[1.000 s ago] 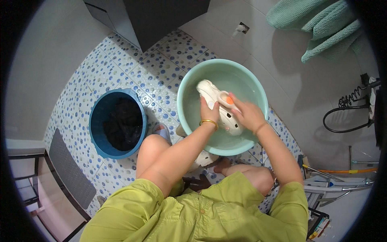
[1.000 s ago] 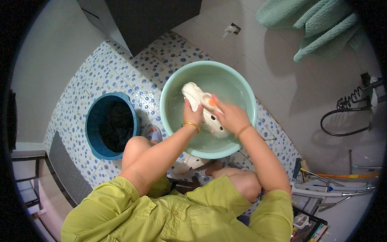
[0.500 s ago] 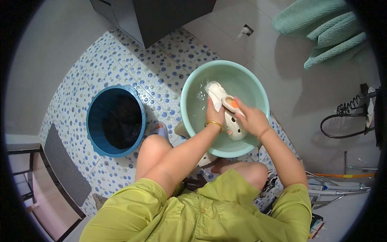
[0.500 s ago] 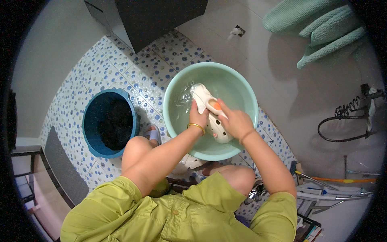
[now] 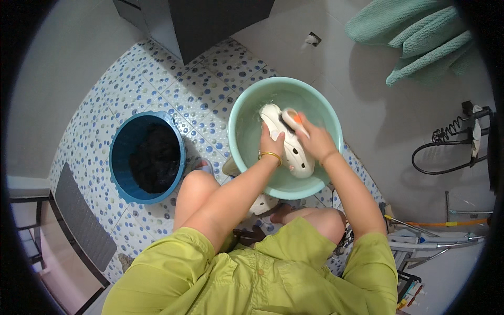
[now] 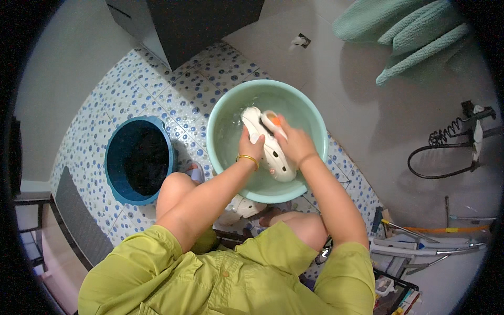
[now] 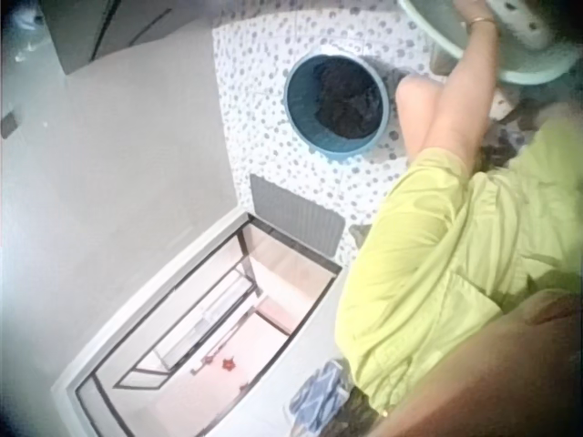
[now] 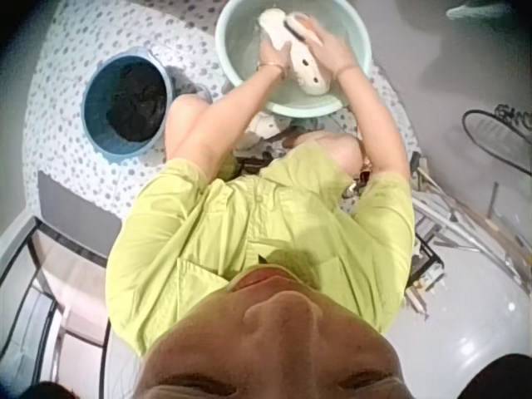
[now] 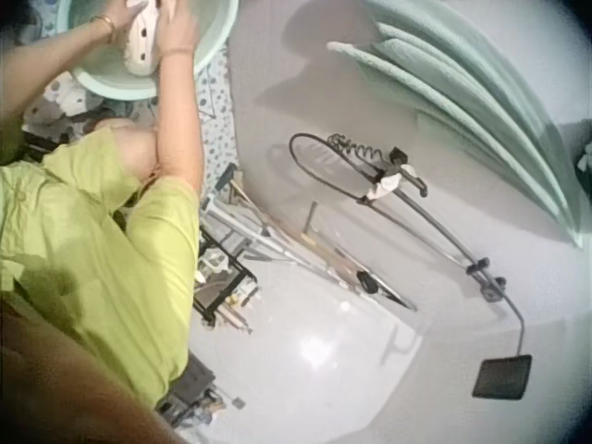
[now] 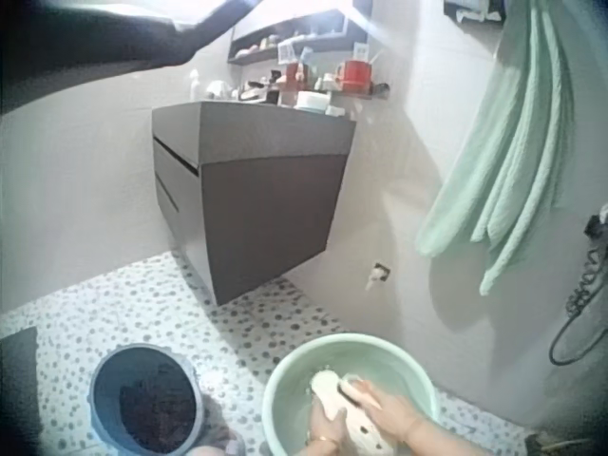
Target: The person sits on the floor and scrubs a white clog shoe with a brush in a basin of water. They scrub the top, sides, and sole, then remove and scrub the insole separately before placing it back in the shoe.
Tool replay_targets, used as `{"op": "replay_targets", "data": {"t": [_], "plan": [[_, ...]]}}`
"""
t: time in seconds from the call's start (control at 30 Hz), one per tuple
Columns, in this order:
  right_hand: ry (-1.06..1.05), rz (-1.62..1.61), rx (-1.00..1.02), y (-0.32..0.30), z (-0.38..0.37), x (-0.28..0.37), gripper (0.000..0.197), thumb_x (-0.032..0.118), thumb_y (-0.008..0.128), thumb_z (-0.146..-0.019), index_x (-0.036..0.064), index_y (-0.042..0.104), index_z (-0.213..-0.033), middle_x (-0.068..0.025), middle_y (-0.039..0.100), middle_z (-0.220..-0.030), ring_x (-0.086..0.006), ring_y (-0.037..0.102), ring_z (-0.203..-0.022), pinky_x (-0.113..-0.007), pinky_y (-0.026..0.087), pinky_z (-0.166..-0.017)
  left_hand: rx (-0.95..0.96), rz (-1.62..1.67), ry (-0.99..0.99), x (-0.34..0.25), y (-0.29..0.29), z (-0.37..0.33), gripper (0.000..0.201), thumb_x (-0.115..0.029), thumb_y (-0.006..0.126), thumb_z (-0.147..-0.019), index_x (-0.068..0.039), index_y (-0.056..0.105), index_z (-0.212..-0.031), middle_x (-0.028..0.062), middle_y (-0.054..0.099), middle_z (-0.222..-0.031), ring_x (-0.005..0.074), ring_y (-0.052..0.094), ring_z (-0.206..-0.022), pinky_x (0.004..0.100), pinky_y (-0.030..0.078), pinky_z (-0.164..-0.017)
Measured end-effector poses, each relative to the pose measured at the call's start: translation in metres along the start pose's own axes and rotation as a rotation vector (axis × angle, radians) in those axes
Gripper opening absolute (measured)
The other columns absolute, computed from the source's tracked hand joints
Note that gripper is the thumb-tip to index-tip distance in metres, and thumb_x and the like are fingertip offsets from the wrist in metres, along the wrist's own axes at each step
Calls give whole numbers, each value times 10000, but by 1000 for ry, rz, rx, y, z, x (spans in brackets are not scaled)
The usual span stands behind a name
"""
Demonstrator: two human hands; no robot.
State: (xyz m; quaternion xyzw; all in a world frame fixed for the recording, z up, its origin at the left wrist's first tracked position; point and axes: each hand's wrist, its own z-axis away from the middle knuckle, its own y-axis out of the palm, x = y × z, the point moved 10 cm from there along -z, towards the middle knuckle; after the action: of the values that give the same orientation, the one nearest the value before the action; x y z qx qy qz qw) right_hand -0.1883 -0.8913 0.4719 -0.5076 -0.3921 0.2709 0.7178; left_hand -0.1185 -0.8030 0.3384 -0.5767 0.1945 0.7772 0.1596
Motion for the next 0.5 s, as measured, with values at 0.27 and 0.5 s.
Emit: {"op": "replay_targets", "data": {"t": [0.27, 0.5], "plan": [[85, 29, 1, -13, 103, -42, 544, 331, 488, -847, 211, 317, -1349, -209, 613, -797, -389, 586, -725, -451, 467, -655, -9, -183, -18, -8, -4, 2, 701, -135, 617, -772, 44, 243, -1337, 230, 364, -1329, 316, 381, -1223, 330, 294, -1015], [111, 8, -89, 0, 37, -17, 516, 325, 488, -849, 196, 355, -1330, -214, 608, -769, -387, 583, -713, -460, 459, -652, 63, -19, -24, -3, 4, -1, 668, -99, 637, -767, 56, 288, -1314, 179, 441, -1270, 237, 453, -1144, 308, 348, -961]]}}
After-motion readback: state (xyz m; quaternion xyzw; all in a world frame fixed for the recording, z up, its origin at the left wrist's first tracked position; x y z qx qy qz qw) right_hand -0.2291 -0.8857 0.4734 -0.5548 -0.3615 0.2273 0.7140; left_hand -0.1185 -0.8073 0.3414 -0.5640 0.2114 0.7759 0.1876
